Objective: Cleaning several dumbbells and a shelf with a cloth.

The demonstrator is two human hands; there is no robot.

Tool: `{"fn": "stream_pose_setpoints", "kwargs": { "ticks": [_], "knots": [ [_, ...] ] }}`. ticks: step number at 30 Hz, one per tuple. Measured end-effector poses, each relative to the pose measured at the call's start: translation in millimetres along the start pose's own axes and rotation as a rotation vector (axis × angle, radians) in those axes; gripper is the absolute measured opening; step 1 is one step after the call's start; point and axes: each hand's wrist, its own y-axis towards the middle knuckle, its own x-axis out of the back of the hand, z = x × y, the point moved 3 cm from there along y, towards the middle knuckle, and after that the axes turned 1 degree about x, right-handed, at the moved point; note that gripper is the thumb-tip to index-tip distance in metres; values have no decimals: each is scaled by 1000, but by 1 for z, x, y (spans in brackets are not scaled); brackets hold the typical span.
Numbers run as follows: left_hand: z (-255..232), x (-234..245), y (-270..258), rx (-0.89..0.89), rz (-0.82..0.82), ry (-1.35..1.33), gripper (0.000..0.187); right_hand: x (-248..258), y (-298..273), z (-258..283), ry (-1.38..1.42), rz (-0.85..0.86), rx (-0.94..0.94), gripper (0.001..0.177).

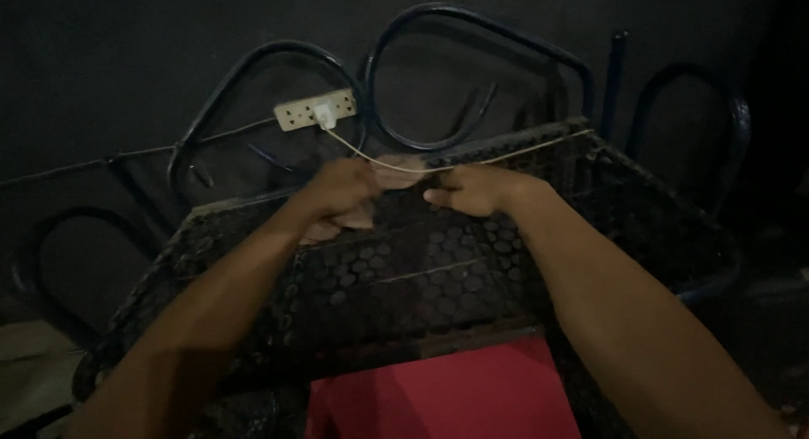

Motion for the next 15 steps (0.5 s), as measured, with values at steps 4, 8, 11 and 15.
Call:
{"fn": "stream_pose_setpoints", "kwargs": {
  "ticks": [4, 8, 11, 15],
  "knots": [
    [57, 9, 0, 332, -347, -500, 53, 5, 4, 5, -25, -33, -62, 80],
    [-96, 80, -107, 947, -361, -1017, 50, -4, 13, -1, -15, -47, -51, 80],
    [39, 14, -15, 492, -590, -1152, 49, -10, 15, 1, -221, -40, -16, 82],
    [33, 38, -19, 577, -631, -1039, 60, -12, 18, 2, -161, -113, 47, 76]
  ]
}}
